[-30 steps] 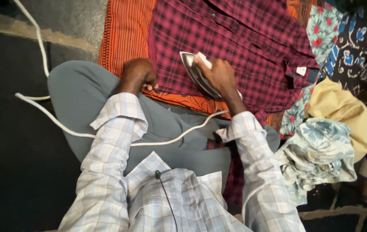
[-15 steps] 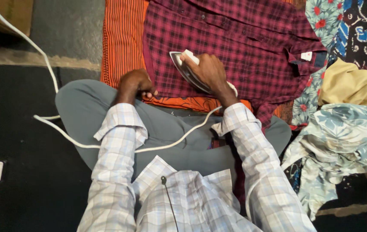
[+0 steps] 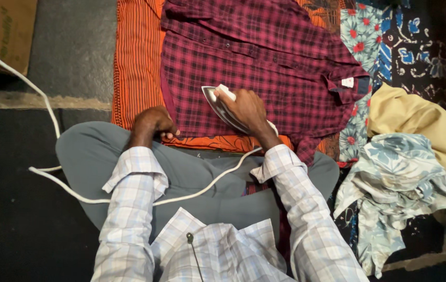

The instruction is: The person irons a red and black plaid shirt laid out on an orange patterned mat. They use a white electric iron to smooth the fabric, moving it across the body and sleeves while occasionally adjusting the shirt with their left hand.

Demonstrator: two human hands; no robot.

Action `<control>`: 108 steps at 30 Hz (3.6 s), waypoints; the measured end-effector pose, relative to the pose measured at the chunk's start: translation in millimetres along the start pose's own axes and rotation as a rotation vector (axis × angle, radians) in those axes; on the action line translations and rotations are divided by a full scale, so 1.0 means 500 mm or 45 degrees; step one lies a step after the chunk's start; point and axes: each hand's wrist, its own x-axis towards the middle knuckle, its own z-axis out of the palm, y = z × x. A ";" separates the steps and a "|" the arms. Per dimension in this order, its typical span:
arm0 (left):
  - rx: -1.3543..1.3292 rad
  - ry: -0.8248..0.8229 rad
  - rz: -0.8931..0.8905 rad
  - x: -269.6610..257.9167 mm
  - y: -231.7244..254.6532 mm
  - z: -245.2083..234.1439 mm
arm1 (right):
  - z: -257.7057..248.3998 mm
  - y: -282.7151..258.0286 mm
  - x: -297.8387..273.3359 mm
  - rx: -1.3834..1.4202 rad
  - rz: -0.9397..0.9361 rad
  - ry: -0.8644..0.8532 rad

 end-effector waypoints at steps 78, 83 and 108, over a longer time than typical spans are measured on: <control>0.707 0.849 0.165 0.054 0.075 -0.044 | 0.022 -0.026 0.091 0.248 -0.294 -0.010; 0.533 0.902 0.190 0.045 0.062 -0.057 | 0.019 -0.017 0.071 0.247 -0.126 -0.222; 0.424 0.959 0.209 0.044 0.079 -0.055 | 0.061 -0.117 0.137 0.178 -0.209 -0.007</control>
